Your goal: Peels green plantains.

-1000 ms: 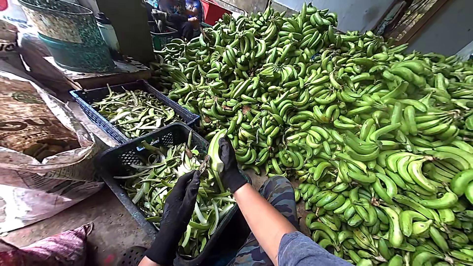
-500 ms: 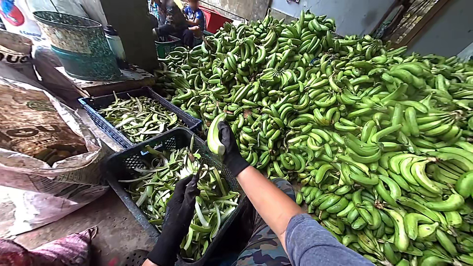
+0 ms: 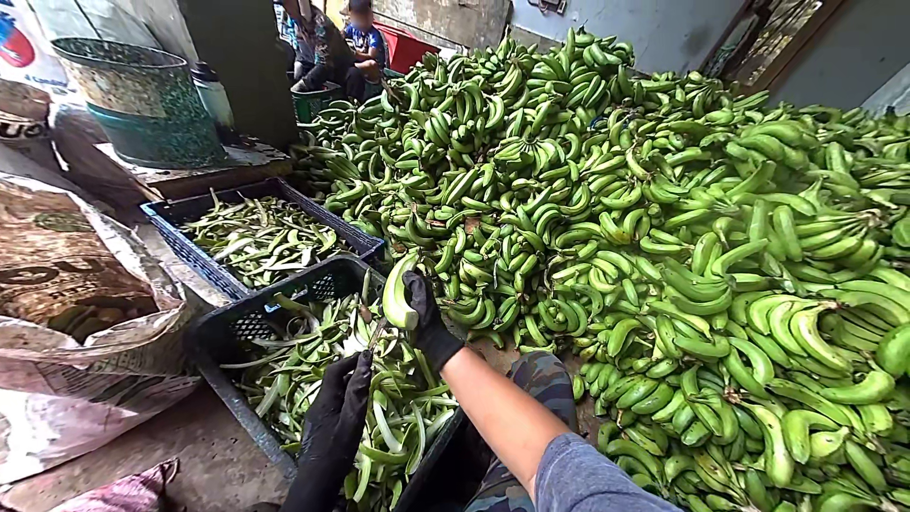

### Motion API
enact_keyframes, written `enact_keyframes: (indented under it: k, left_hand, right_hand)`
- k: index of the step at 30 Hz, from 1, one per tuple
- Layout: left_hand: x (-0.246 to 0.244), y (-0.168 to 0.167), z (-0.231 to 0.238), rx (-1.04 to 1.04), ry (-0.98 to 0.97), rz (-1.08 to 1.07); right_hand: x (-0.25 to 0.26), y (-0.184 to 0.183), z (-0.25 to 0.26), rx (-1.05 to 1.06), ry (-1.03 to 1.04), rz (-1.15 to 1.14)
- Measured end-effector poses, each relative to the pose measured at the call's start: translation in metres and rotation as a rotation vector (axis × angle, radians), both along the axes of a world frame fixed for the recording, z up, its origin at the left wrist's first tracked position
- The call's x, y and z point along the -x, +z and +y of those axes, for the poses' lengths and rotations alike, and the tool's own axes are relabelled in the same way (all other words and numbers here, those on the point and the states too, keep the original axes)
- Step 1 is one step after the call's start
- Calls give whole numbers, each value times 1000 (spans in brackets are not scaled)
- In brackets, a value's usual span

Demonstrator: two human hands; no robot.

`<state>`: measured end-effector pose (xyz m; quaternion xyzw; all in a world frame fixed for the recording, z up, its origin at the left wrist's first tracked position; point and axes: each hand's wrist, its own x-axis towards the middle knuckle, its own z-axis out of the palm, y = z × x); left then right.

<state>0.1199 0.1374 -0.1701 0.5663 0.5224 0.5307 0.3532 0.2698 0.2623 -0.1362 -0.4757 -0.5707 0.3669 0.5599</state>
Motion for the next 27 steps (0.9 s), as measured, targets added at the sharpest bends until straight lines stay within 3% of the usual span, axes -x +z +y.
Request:
enact_keyframes:
  k: [5,11,15,17,24,27]
  left_hand:
    - [1,7,-2,-19,6,8]
    - [2,18,-7,9,-28,110]
    - [-2,11,-6,2,-16,205]
    - [-7,12,-5,-4,-5,244]
    - [-19,29,-14,-110,48,285]
    - [-17,33,-9,-118,40,306]
  right_hand:
    - [2,-29,-4,140,-11,250]
    - [-11,-34,-34,103,-25,-19]
    - [-10,-13,-28,-24,-80,81]
    - [-13,-6,-26,-105,-149,16]
    - [-12,13,-36,-150,-308,22]
    - [-16,17,-39,-146,-278,-53]
